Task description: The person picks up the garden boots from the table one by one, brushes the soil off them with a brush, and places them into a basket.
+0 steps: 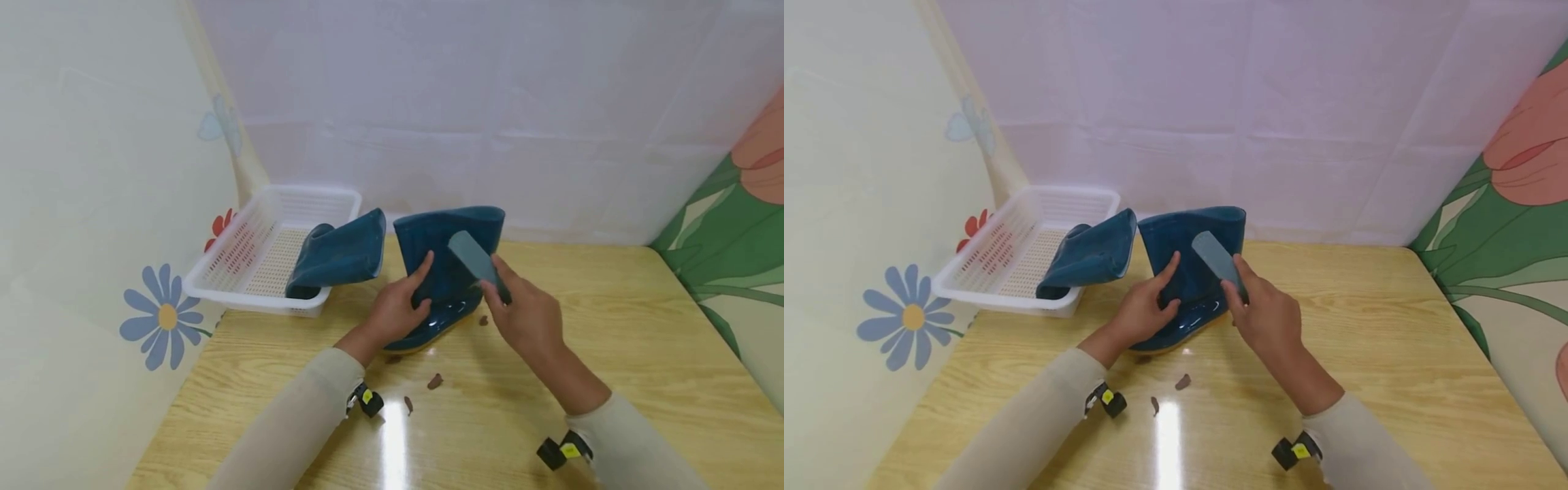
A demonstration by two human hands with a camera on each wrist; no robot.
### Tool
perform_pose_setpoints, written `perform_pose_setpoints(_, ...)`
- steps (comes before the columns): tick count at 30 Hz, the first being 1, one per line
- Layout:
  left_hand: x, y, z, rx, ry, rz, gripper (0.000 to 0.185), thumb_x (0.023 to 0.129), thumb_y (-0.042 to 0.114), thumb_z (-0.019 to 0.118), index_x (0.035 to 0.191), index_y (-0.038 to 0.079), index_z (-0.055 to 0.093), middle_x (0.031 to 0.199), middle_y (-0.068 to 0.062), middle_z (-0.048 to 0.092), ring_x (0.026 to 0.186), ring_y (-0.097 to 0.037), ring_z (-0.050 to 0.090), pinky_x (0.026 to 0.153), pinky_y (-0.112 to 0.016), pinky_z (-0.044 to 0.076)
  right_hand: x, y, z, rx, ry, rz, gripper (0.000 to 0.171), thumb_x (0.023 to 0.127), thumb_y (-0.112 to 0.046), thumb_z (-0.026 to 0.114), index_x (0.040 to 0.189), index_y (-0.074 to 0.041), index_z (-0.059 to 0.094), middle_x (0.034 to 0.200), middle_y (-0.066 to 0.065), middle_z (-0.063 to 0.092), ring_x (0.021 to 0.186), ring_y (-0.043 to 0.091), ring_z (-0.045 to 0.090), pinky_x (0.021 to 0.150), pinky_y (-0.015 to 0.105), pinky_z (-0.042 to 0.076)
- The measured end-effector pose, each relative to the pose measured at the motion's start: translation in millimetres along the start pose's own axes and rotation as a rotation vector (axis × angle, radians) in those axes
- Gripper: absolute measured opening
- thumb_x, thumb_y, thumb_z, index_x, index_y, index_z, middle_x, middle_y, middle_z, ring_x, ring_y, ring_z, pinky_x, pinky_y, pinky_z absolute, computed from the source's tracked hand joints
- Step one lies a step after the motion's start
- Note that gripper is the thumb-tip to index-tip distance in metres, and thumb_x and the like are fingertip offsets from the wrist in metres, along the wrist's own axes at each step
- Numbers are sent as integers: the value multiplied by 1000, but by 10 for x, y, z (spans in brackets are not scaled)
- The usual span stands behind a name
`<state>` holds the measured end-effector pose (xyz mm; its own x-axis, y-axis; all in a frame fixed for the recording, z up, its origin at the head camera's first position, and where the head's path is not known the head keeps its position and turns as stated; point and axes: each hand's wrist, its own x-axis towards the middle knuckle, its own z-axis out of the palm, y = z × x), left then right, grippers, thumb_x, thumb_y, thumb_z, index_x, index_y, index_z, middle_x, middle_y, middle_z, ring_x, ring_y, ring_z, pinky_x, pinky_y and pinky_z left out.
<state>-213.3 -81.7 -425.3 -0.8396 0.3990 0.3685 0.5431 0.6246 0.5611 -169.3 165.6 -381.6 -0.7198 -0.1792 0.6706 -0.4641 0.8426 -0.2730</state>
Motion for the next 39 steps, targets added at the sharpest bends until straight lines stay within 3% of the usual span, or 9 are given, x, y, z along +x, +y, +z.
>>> perform_pose_setpoints(5,-8,-5,9,-21,-3,3,93,97,13,71,165,34,10,105,-12,71,81,-16,65,82,-37,56,-12,-24,14,-2,-101,44,52,97,-28,73,143,-7,60,80,16,72,51,23,57,42,36,38)
perform_pose_setpoints(10,-8,3,3,-30,-3,-4,93,97,13,71,165,33,9,102,-12,71,85,-17,66,83,-37,56,-40,-15,16,22,-150,42,52,98,-27,72,143,-5,59,78,13,73,53,23,62,41,33,38)
perform_pose_setpoints(19,-2,4,-6,14,4,23,92,97,13,71,165,32,13,93,-8,69,74,-15,61,76,-36,55,28,-33,-42,40,-7,20,53,94,-23,76,141,-4,61,92,26,73,59,30,63,48,45,48)
perform_pose_setpoints(25,-8,11,-18,-3,-5,22,92,97,13,71,166,30,12,106,-12,71,84,-18,66,83,-38,56,14,-39,-21,11,-155,79,51,100,-30,69,145,-9,59,81,17,71,49,20,50,43,36,37)
perform_pose_setpoints(29,-13,8,-17,-9,-7,17,93,97,13,71,166,28,11,111,-15,71,91,-21,68,86,-39,56,-14,-48,-21,30,-195,71,51,100,-29,69,145,-8,59,85,17,74,49,18,53,42,34,36)
perform_pose_setpoints(35,-13,7,-7,-7,-7,14,93,97,13,71,166,30,11,104,-12,71,83,-18,65,81,-37,56,-25,-37,-47,61,-103,28,53,95,-25,76,142,-5,61,95,24,74,60,28,65,46,40,45)
perform_pose_setpoints(39,-6,2,5,4,-7,18,93,97,13,71,166,32,11,106,-12,71,82,-17,64,81,-37,56,7,-35,-57,54,-33,42,53,94,-23,76,142,-5,61,98,27,73,60,30,63,48,44,46)
